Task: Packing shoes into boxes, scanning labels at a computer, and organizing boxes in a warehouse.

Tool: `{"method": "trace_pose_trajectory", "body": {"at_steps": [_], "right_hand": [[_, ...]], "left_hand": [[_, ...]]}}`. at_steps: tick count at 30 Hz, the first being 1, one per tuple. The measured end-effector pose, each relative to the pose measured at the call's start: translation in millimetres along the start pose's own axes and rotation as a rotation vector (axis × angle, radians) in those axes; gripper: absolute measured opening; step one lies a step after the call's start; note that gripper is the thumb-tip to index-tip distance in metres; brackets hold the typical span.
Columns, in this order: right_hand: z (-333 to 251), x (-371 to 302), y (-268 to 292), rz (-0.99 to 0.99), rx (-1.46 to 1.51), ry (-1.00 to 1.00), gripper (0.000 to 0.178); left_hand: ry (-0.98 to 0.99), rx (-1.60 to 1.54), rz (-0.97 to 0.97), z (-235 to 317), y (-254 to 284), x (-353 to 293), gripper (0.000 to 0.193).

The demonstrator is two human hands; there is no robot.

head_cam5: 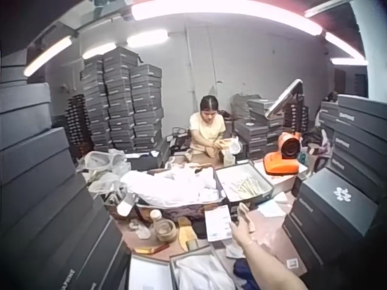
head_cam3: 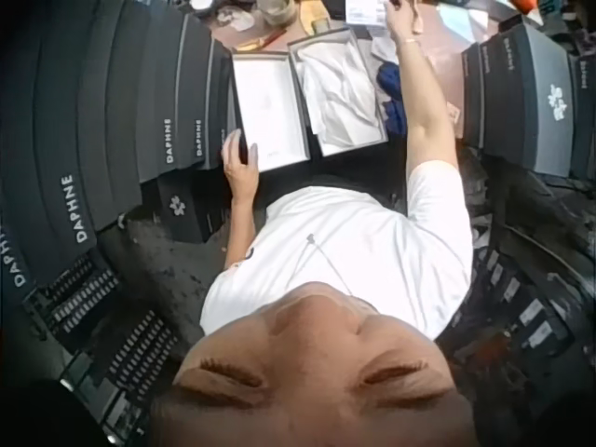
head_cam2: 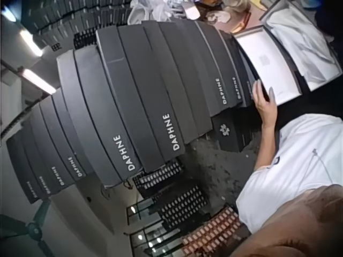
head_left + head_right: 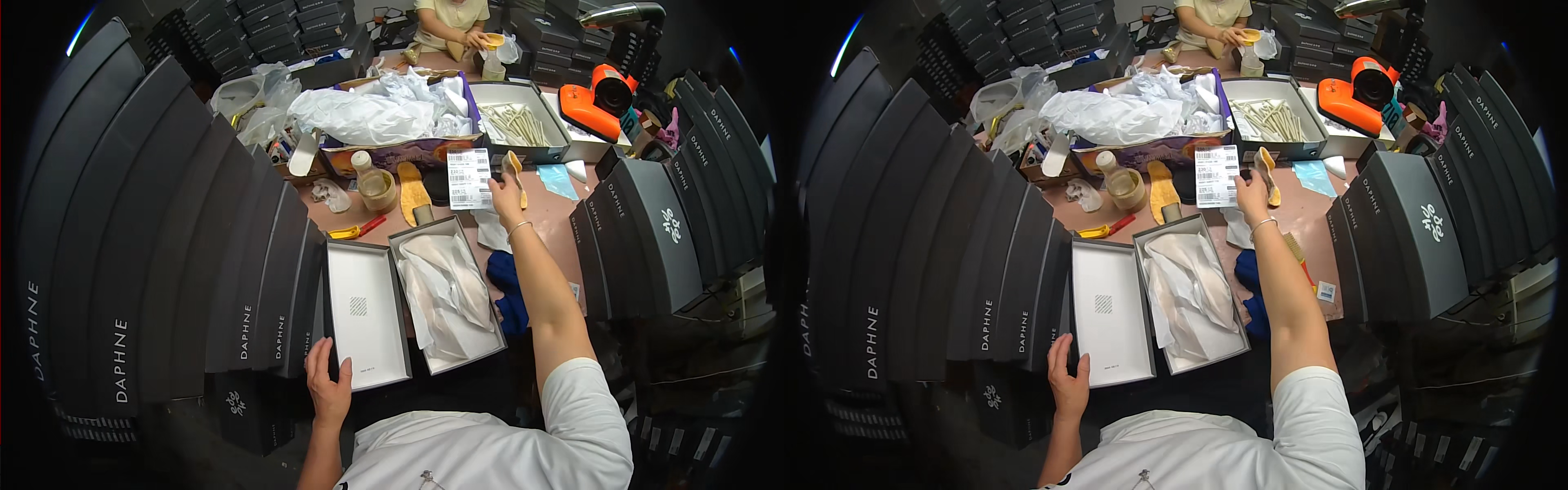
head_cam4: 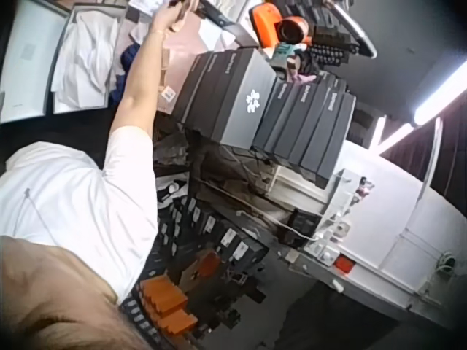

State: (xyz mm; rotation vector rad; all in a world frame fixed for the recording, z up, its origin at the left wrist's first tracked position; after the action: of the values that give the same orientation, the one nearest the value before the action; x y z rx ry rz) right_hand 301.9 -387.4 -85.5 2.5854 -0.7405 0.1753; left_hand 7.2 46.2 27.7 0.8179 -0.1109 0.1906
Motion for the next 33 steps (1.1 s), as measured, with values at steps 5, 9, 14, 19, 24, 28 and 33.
{"method": "trace_pose_trajectory", "body": {"at_steps": [5, 9, 14, 19, 24, 28, 33], "right_hand": [[-104.6, -110.6, 6.5, -0.220, 0.531, 0.080, 0.041], [-166.2, -270.4, 7.1, -0.933, 0.556, -0.086, 0.074], [-172.6, -270.3, -18.7, -0.471, 0.335, 0.263, 0.098], [-169.0, -209.3, 76.2, -0.683, 0.581, -0.283, 0.072], [-78.5, -229.8, 95.8, -0.562, -0.024, -0.091, 0.050], [-80.1, -247.1, 97.2, -0.595, -0.179, -0.090, 0.042], [-59.2, -259.5, 84.9, -0.598, 0.016, -0.164, 0.055]], "left_hand": [[0.426, -0.491, -0.101, -53.0, -21.0, -25.4, 0.054], [0.429, -0.823, -0.206, -18.7, -24.5, -14.6, 0.058], [0.044, -0.713, -0.316, 44.0, -62.6, -11.6, 0.064], [0.134, -0.833, -0.312, 31.1, -100.3, 20.1, 0.069], [-0.016, -0.429, -0.398, 32.2, -131.4, 29.3, 0.070], [-0.032, -0.492, -0.385, -2.2, -149.9, 22.2, 0.062], [0.500, -0.899, -0.681, -23.7, -166.5, 11.4, 0.061]]}}
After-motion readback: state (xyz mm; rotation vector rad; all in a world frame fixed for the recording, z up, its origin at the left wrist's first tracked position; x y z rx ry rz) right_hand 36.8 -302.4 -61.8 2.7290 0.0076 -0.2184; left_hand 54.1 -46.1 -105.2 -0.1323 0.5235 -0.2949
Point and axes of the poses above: each hand's wrist, its own x-axis towards the middle knuckle, its own y-axis out of the back of the hand, z = x × y, the point moved 1 cm from there along x, towards the middle knuckle, and after that the axes turned 5 degrees about y, right-handed, at the moved point
